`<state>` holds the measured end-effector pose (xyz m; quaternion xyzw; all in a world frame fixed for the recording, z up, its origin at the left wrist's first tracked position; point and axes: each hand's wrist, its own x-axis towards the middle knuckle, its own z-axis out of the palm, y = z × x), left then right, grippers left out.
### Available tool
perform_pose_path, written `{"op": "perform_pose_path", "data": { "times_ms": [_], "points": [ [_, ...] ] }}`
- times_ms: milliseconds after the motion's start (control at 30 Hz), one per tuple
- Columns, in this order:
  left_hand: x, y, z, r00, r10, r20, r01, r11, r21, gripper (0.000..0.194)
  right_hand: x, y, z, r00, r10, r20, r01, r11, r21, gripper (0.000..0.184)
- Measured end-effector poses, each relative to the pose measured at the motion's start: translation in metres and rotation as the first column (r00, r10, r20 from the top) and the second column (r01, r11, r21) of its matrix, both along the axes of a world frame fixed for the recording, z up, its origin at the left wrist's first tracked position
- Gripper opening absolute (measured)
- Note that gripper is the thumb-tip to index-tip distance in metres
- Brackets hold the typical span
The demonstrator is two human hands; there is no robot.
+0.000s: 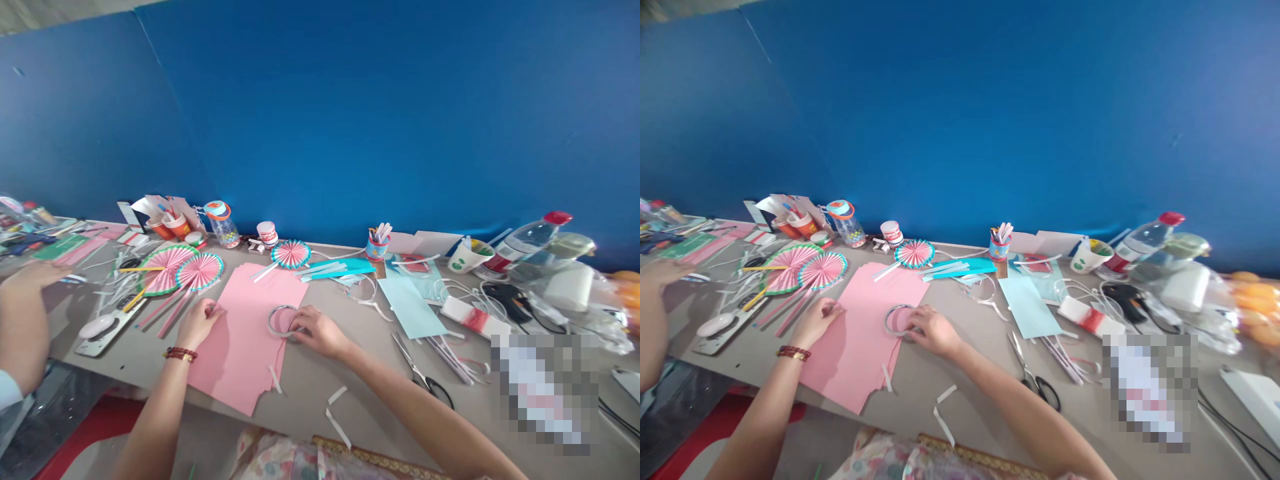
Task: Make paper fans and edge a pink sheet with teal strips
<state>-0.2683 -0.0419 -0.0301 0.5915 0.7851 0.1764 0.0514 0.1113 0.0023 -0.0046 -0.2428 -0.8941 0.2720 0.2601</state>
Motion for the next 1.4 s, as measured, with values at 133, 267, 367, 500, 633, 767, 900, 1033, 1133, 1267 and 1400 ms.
{"op": "perform_pose_path", "data": {
  "times_ms": [133,267,367,500,633,767,900,1033,1133,1267,1400],
  "points": [
    [-0.007,0.001,0.004,0.999,0.009,0.042,-0.009,1.000,-0.011,0.033,0.004,0.002,0.002,0.995,-0.055,-0.088,0.048,0.995,-0.083,0.003],
    [-0.016,-0.001,0.015,0.997,-0.045,0.056,0.047,0.999,-0.025,0.029,0.018,0.007,0.002,0.991,-0.094,-0.090,0.085,0.991,-0.100,0.003],
    [-0.019,-0.004,0.019,0.999,-0.032,0.044,0.033,0.999,-0.022,0.030,0.026,0.010,0.001,0.989,-0.114,-0.098,0.105,0.990,-0.094,0.003],
    [-0.015,-0.006,0.016,1.000,-0.013,0.018,0.013,0.999,-0.039,0.034,0.025,0.012,-0.001,0.986,-0.132,-0.102,0.124,0.989,-0.082,0.003],
    [-0.011,-0.006,0.016,0.998,-0.042,-0.036,0.039,0.995,-0.088,0.037,0.017,0.011,-0.003,0.988,-0.124,-0.089,0.118,0.991,-0.071,0.002],
    [-0.010,-0.009,0.030,0.994,-0.063,-0.090,0.054,0.993,-0.107,0.035,0.014,0.011,-0.003,0.989,-0.129,-0.078,0.125,0.991,-0.054,0.001],
    [-0.011,-0.012,0.044,0.986,-0.055,-0.160,0.043,0.996,-0.080,0.037,0.011,0.011,-0.003,0.987,-0.126,-0.099,0.124,0.992,-0.021,0.003],
    [-0.016,-0.020,0.050,0.979,-0.003,-0.203,0.000,1.000,-0.015,0.039,0.001,0.008,-0.002,0.991,-0.096,-0.097,0.098,0.995,0.013,0.004],
    [-0.027,-0.033,0.055,0.967,0.085,-0.241,-0.065,0.994,0.090,0.039,-0.013,0.005,-0.002,0.996,-0.049,-0.076,0.054,0.996,0.066,0.004],
    [-0.048,-0.057,0.064,0.925,0.262,-0.275,-0.181,0.940,0.289,0.036,-0.037,0.006,-0.004,1.000,0.021,-0.012,-0.019,0.990,0.140,0.005],
    [-0.071,-0.082,0.075,0.913,0.356,-0.201,-0.253,0.878,0.406,0.032,-0.056,0.008,-0.007,0.999,0.052,0.008,-0.053,0.986,0.158,0.006]
  ]
}}
